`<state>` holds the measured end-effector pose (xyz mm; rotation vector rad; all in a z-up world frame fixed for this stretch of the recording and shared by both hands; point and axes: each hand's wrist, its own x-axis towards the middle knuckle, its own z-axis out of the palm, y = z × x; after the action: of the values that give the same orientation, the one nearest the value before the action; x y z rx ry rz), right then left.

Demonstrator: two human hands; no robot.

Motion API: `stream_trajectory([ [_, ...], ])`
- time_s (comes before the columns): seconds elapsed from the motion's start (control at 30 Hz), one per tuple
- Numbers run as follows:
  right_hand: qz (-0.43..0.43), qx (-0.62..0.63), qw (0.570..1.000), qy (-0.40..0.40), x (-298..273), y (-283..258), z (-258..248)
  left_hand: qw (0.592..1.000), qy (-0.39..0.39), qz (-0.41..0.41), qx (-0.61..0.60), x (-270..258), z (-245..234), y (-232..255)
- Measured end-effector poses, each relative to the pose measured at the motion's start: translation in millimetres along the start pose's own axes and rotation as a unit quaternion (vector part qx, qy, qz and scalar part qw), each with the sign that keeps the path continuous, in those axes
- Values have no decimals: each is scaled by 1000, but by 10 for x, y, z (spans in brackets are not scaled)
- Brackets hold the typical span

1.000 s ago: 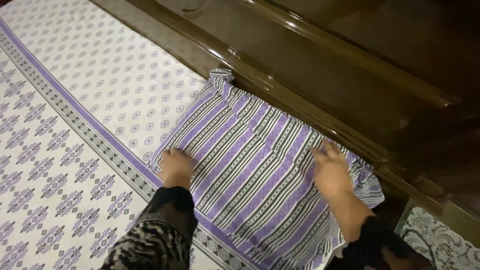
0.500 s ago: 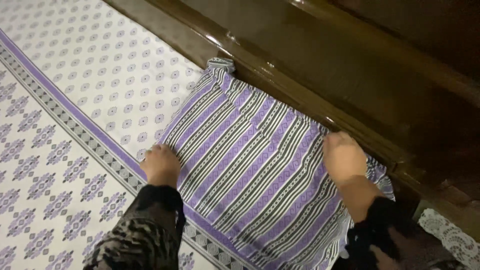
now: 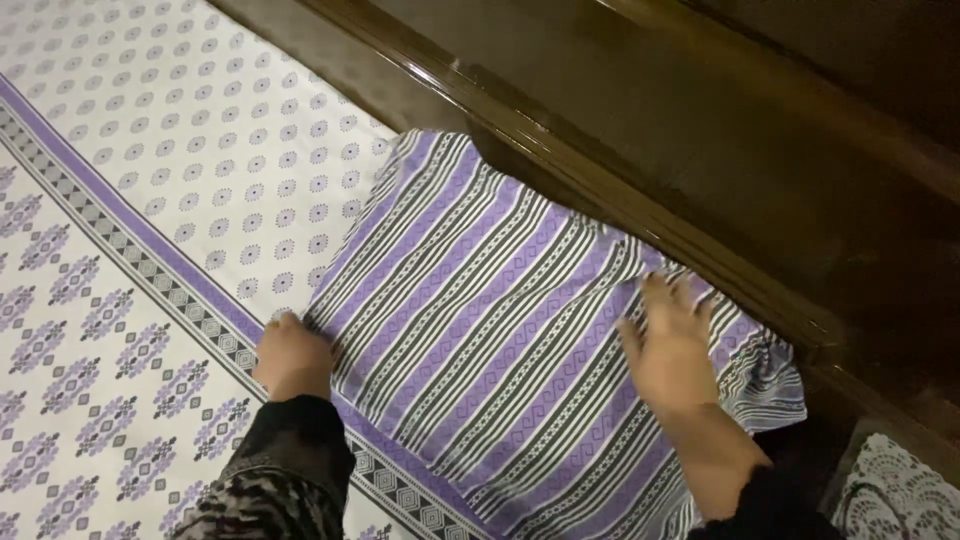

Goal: The person places a purple striped pillow on a bed, then walks to a nearby chair to pick up a patterned pillow and a decorative pillow, placing them on the bed. The person briefly touches a wall switch before returning to the chair.

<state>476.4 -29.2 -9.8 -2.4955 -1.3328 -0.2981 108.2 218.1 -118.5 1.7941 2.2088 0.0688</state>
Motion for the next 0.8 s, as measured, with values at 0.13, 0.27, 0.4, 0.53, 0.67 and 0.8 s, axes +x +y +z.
stream_trajectory([
  [0.13,-86,-65,983,-148,66,147,179,1000,-9,-9,28,-129,-194,78],
  [0.27,41,-15,971,-234,111,280,250,998,-18,-58,0,-177,-336,268],
  [0.4,84,-50,944,-314,213,75,14,995,-57,-57,63,-201,-443,188],
  [0.53,142,-57,899,-409,212,138,92,986,-111,-109,62,-107,-369,-95],
  [0.67,147,-14,933,-328,24,80,452,990,110,77,-34,-29,-96,249],
  [0.8,-16,10,985,-174,18,-188,469,803,157,544,-185,-161,176,1199],
])
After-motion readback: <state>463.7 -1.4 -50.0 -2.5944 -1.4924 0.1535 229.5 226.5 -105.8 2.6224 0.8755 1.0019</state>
